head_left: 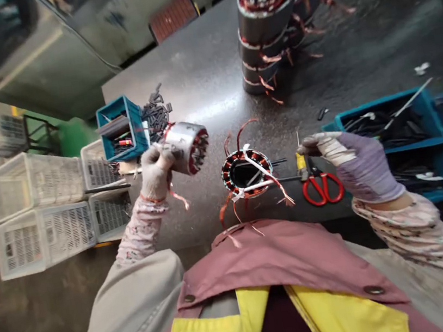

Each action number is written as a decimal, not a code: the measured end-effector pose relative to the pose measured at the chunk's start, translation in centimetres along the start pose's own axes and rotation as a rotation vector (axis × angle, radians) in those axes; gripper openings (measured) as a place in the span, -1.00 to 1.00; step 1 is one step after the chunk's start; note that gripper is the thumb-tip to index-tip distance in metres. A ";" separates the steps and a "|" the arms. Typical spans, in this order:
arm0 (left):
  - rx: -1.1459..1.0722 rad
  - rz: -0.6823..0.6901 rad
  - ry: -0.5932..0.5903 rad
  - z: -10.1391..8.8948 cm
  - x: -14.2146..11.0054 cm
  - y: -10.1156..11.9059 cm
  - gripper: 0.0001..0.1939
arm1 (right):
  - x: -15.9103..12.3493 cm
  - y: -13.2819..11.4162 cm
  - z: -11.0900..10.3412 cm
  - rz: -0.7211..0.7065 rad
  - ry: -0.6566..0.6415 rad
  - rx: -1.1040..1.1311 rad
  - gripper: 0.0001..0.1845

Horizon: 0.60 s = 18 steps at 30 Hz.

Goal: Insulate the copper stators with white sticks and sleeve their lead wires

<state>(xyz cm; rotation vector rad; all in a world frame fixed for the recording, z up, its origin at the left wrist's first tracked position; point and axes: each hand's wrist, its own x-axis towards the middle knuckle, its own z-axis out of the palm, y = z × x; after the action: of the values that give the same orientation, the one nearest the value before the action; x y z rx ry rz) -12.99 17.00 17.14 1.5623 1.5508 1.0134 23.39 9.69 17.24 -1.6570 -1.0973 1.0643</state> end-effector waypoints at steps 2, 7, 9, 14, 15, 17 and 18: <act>0.105 -0.013 -0.060 0.7 2.8 -2.3 -0.53 | -0.7 0.1 -0.4 -0.003 0.011 -0.104 -0.75; 0.482 0.005 -0.260 4.7 9.7 -8.0 -0.74 | -0.4 0.0 0.0 -0.275 -0.125 -0.322 -0.78; 0.703 0.011 -0.379 6.5 11.2 -9.8 -0.77 | 1.0 -0.2 0.9 -0.361 -0.224 -0.414 -0.76; 0.893 -0.047 -0.598 9.0 11.3 -11.3 -0.68 | 4.9 -0.6 4.9 -0.466 -0.447 -0.530 -0.74; 0.894 -0.041 -0.614 8.9 10.9 -11.1 -0.70 | 5.2 -0.7 5.7 -0.487 -0.462 -0.517 -0.76; 0.870 -0.003 -0.586 8.0 9.7 -10.2 -0.75 | 5.2 -1.3 6.9 -0.520 -0.467 -0.447 -0.79; 0.840 0.024 -0.532 7.4 8.9 -9.5 -0.76 | 4.9 -1.9 7.2 -0.534 -0.465 -0.394 -0.79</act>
<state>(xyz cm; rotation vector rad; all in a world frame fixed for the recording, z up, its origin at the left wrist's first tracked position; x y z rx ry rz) -10.85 26.51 5.80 2.1606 1.6302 -0.1315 17.41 16.21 16.17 -1.2924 -2.0261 0.9292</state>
